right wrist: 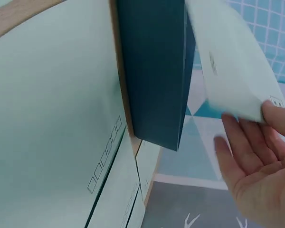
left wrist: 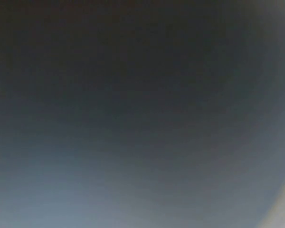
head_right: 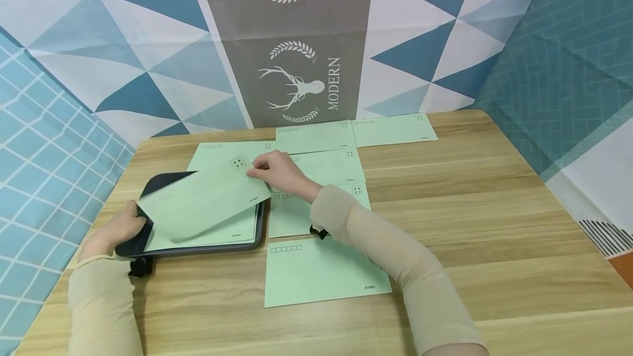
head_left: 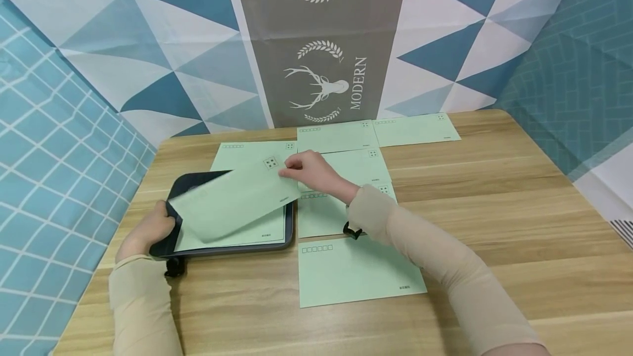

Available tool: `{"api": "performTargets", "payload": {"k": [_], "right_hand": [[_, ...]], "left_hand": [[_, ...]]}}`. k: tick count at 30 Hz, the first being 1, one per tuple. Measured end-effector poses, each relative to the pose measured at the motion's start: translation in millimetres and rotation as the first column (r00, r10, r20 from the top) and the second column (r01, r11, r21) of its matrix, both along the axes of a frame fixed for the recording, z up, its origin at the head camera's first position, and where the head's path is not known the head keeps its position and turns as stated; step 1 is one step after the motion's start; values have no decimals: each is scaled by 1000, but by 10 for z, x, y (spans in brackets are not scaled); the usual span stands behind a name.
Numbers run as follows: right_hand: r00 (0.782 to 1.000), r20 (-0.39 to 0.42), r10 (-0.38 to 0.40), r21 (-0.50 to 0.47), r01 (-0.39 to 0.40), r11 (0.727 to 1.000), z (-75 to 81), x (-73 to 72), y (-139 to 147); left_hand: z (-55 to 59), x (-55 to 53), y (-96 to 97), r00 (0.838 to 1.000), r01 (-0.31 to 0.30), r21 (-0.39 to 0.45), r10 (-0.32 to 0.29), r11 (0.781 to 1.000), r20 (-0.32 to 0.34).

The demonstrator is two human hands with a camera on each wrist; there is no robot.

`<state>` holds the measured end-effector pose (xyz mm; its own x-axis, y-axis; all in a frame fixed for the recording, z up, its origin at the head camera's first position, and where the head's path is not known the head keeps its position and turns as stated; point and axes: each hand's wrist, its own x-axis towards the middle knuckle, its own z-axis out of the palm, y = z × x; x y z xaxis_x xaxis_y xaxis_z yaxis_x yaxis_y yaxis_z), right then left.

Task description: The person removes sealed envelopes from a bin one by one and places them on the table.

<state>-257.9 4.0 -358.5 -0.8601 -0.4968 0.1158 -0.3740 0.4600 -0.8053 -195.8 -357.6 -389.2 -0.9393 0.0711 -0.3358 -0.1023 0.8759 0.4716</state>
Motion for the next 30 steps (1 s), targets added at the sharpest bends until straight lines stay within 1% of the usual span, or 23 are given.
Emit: {"api": "performTargets", "payload": {"k": [3, 5, 8, 12, 15, 19, 24, 27, 30], "right_hand": [[997, 35, -71, -64, 73, 995, 7, -18, 62], [992, 63, -112, -103, 119, 988, 7, -30, 113], [985, 81, -150, -147, 161, 976, 6, -37, 194], [980, 89, -176, -195, 191, 962, -15, -50, 291], [977, 107, -186, -213, 205, 955, -38, -61, 353], [972, 130, -196, -241, 223, 945, -41, -48, 438], [964, 160, -212, -290, 252, 923, -46, -30, 553], [955, 207, -213, -324, 272, 906, -47, -23, 627], [938, 260, -229, -366, 315, 876, -31, -23, 706]], "left_hand": [[-2, -7, -2, 1000, 4, -17, -4, 1000, 0], [-1, -14, -2, 1000, 0, -31, 1, 1000, 16], [-4, -26, -1, 1000, -9, -52, 11, 999, 21], [-13, -37, -8, 1000, -15, -66, 16, 998, 25], [-13, -38, -10, 999, -17, -71, 19, 997, 31], [-14, -32, -6, 999, -20, -66, 22, 998, 36], [-14, -25, 6, 999, -20, -55, 22, 998, 42], [-12, -23, 13, 999, -23, -52, 26, 998, 45], [-5, -23, 17, 999, -24, -51, 27, 998, 43]]}}
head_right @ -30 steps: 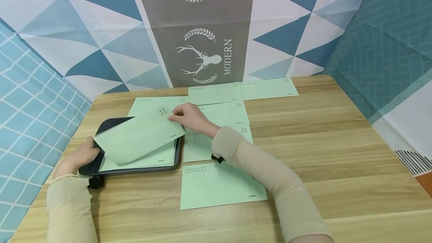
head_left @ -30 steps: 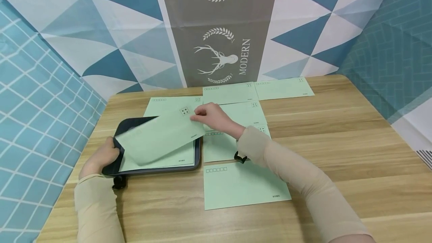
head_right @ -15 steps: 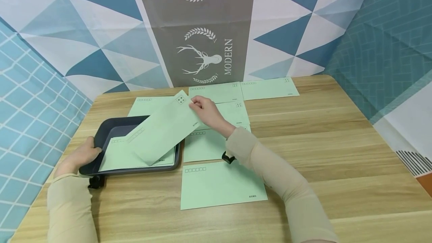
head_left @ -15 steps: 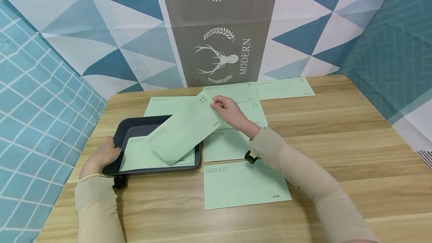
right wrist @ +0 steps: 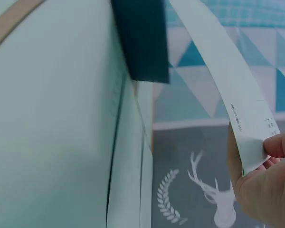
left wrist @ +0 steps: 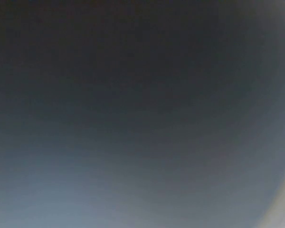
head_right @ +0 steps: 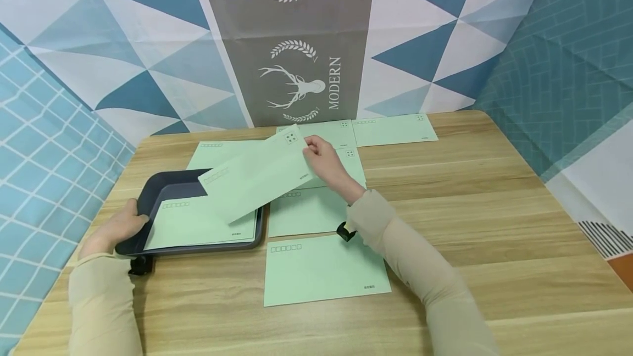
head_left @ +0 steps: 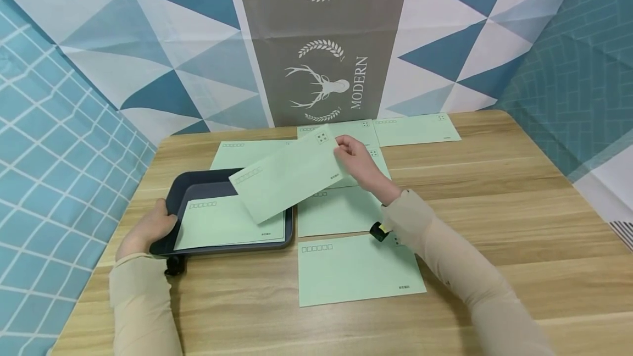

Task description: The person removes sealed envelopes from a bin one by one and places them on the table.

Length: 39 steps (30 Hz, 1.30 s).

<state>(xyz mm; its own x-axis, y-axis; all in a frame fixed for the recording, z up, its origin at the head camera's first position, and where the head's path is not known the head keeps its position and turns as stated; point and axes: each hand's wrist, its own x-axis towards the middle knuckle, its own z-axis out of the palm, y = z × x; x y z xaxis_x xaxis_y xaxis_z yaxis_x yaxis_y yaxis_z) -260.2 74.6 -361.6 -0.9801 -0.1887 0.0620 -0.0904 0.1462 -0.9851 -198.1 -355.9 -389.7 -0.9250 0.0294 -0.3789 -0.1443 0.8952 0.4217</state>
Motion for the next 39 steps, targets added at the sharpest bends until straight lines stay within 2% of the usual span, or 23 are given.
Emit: {"api": "performTargets", "payload": {"k": [5, 10, 15, 19, 25, 29, 34, 39], "right_hand": [[998, 20, -53, -66, 54, 996, -1, -39, 136], [997, 42, -64, -90, 68, 994, -19, -70, 282], [989, 76, -125, -96, 132, 987, 1, -74, 453], [980, 97, -174, -131, 186, 974, -7, -80, 553], [976, 117, -185, -240, 208, 948, -26, -60, 680], [963, 133, -232, -251, 260, 933, -41, -45, 787], [936, 175, -307, -296, 347, 890, -70, -69, 917], [895, 221, -386, -366, 443, 818, -91, -104, 1061]], "left_hand": [[19, -12, 0, 1000, 3, -3, -3, 1000, -5], [14, -23, -5, 1000, 2, -4, -2, 1000, -15], [14, -25, -5, 1000, -5, -3, 5, 1000, -10], [22, -17, -7, 1000, -13, -2, 13, 1000, 9], [10, -4, 4, 1000, -11, 4, 11, 1000, -6], [6, -3, 14, 1000, -8, 8, 9, 1000, -18], [19, 0, 18, 1000, -18, 24, 18, 1000, -5], [28, 10, 24, 1000, -25, 22, 25, 999, 8]]}}
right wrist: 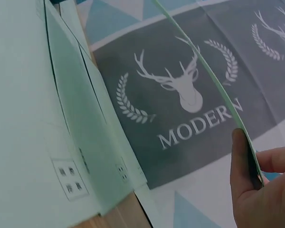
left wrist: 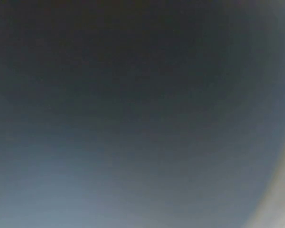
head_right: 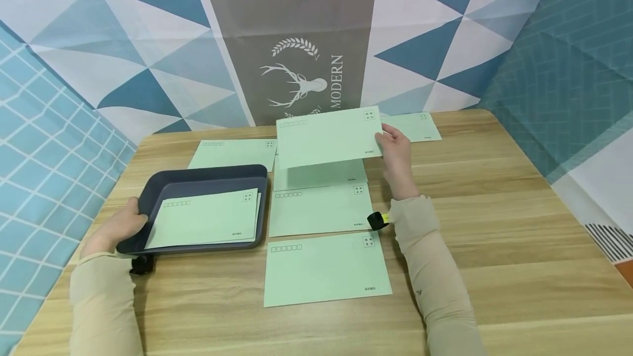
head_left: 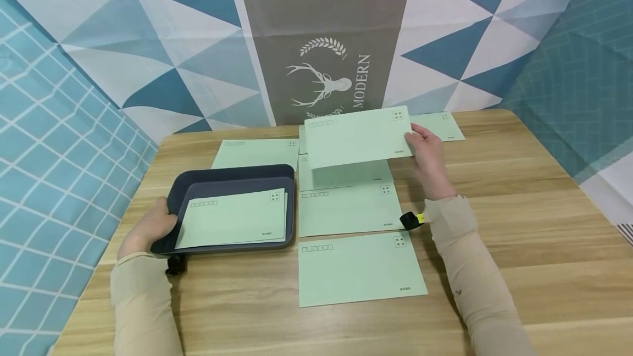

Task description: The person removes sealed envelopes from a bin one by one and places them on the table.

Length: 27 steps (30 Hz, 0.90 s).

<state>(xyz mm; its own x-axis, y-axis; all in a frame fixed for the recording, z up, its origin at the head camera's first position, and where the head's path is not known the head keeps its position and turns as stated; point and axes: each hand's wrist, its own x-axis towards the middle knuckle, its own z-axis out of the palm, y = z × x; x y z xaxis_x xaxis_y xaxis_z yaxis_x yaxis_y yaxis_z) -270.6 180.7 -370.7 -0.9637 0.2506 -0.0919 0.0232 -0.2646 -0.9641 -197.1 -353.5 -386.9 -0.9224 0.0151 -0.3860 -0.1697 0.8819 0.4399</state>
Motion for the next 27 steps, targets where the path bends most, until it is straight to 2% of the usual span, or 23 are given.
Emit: {"api": "performTargets", "payload": {"k": [3, 7, 11, 17, 27], "right_hand": [[997, 26, -77, -28, 78, 997, 5, -12, 105], [989, 61, -135, -80, 139, 987, 31, -15, 259], [982, 104, -157, -86, 166, 982, 58, -13, 409], [965, 170, -198, -75, 213, 974, 55, 5, 574], [947, 208, -246, -141, 278, 950, -15, 22, 760]], "left_hand": [[-1, -2, 4, 1000, -3, 7, 3, 1000, -2], [-2, -11, 3, 1000, -8, 9, 8, 1000, -4], [-5, -15, 0, 1000, -12, -4, 12, 1000, -11], [-8, -25, -5, 1000, -20, 11, 20, 1000, 13], [0, -10, -8, 1000, -15, 17, 15, 1000, 16]]}}
